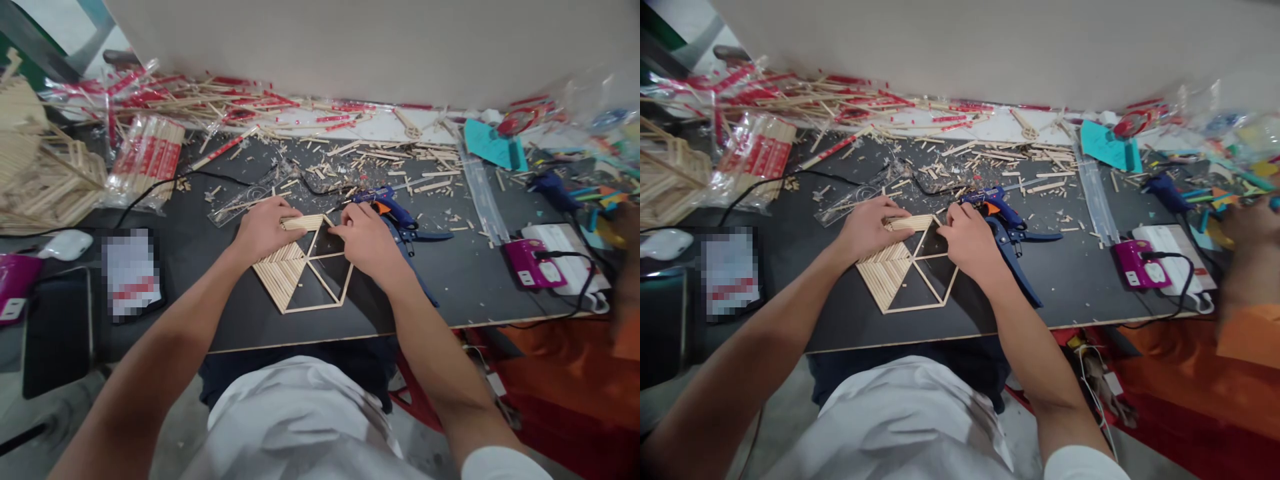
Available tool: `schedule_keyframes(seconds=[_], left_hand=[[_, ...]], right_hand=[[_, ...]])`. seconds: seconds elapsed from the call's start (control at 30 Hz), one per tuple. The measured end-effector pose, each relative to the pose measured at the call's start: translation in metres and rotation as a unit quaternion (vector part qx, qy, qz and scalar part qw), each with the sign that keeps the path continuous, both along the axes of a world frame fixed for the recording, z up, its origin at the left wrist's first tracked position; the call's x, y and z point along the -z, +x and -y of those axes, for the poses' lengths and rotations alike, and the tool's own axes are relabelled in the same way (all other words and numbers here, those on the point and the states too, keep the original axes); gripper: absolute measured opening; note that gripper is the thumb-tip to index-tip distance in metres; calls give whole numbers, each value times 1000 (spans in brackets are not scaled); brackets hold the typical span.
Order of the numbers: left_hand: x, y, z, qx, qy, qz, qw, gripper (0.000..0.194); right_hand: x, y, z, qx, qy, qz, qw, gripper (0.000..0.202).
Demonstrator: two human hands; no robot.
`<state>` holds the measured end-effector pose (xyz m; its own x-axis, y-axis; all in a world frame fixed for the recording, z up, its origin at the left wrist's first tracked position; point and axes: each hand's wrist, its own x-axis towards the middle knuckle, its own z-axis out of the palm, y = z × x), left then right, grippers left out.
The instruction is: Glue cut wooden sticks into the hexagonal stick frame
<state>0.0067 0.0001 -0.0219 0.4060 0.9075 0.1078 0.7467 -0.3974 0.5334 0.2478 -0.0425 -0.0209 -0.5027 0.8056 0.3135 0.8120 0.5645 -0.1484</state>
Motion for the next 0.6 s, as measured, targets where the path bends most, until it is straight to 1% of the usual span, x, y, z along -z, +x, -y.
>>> schedule_keyframes(seconds=[0.13, 0.2, 0.33, 0.43, 0.5, 0.6], left_hand=[[0, 0, 0, -1, -6, -2, 1000, 42], [0, 0, 0, 0, -8, -2, 1000, 42], [-1, 0, 0, 2, -3, -7, 1000, 43], [-1, -1, 0, 6, 3, -3, 1000, 42], [-1, -1, 0, 8, 5, 1, 1000, 41], [0, -2, -1, 7, 1, 1, 1000, 41]], right_hand=[[-2, 6, -1, 3, 25, -74, 997, 38], [-4, 6, -1, -1, 25, -117, 993, 38], [-6, 7, -2, -1, 3, -204, 979, 26], [-7, 8, -3, 23, -9, -266, 964, 16], [-7, 7, -2, 51, -23, -307, 950, 15], [-9, 5, 0, 76, -34, -334, 939, 10]])
